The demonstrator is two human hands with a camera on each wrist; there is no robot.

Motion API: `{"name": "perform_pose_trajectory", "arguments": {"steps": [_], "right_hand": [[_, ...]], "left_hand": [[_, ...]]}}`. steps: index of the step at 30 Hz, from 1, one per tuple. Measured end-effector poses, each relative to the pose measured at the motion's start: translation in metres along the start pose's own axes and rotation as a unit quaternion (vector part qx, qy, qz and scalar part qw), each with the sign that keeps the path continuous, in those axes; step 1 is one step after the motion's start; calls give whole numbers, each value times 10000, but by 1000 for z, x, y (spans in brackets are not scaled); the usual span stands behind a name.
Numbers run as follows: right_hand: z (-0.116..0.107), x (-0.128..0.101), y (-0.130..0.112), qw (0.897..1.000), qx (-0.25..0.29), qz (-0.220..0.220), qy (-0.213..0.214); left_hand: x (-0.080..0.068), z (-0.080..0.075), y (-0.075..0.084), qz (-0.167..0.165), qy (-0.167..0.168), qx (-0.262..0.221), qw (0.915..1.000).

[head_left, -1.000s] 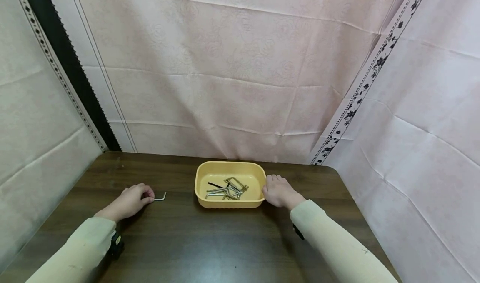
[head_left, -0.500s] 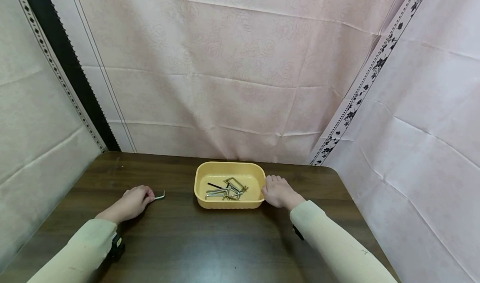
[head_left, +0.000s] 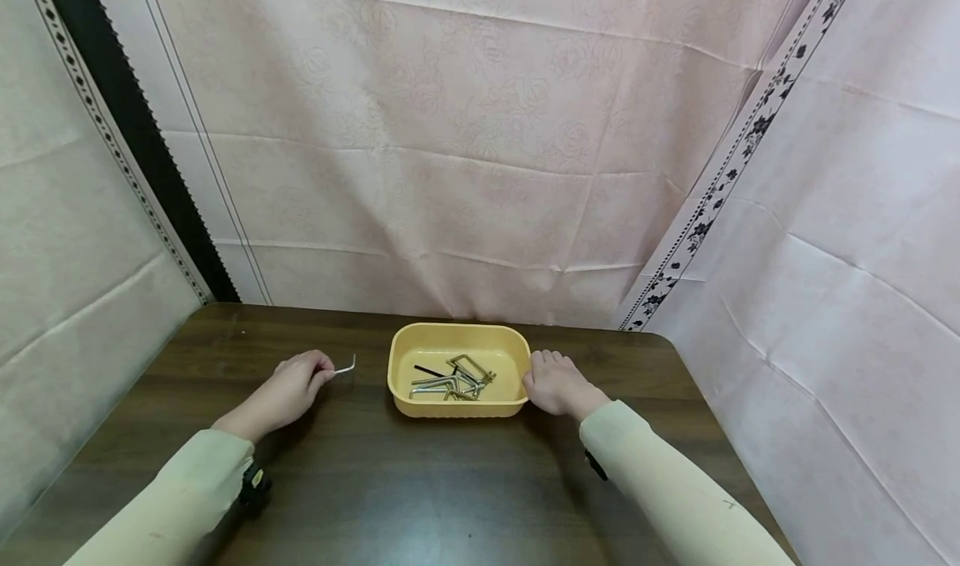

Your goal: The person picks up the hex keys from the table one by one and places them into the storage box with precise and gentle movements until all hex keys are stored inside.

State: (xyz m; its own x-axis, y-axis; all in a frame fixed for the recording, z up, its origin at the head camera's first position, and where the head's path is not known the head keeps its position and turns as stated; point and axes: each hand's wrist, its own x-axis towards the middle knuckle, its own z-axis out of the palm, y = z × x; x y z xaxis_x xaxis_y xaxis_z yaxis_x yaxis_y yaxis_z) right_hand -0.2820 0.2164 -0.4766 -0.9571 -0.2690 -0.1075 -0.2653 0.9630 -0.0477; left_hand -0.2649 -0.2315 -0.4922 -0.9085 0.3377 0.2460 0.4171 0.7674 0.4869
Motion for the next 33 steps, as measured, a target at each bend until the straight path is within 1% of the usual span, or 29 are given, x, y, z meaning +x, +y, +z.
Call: {"name": "perform_pose_trajectory", "arguments": {"steps": [2, 4, 7, 11, 13, 15, 18, 21, 24, 28, 33], "right_hand": [[0, 0, 0, 10000, -37, 32, -15], [-1, -1, -1, 10000, -7, 24, -7], [-3, -2, -2, 10000, -6, 4, 0], [-5, -3, -4, 10000, 2, -45, 28], [-6, -3, -4, 10000, 1, -47, 33], [-5, -2, -4, 10000, -1, -20, 16], [-3, -1, -2, 10000, -27, 52, -38], [0, 1, 1, 9999, -11, 99, -93], [-1, 2, 0, 9998, 37, 113, -135], [-1, 3, -1, 9999, 77, 88, -107], [2, 3, 1, 9999, 40, 135, -68]], "left_hand": [[4, -1, 8, 38, 115, -138, 9998], [8, -1, 15, 159, 265, -209, 9993], [13, -1, 25, 343, 511, -195, 9979], [21, 2, 37, 684, 846, -116, 9940], [26, 5, 43, 852, 957, -130, 9917], [33, 9, 51, 956, 986, -166, 9904], [44, 19, 66, 990, 896, -201, 9908], [57, 34, 83, 880, 673, -130, 9938], [68, 49, 94, 803, 485, -43, 9956], [78, 65, 101, 825, 367, 83, 9959], [86, 76, 104, 764, 205, 364, 9962]]}}
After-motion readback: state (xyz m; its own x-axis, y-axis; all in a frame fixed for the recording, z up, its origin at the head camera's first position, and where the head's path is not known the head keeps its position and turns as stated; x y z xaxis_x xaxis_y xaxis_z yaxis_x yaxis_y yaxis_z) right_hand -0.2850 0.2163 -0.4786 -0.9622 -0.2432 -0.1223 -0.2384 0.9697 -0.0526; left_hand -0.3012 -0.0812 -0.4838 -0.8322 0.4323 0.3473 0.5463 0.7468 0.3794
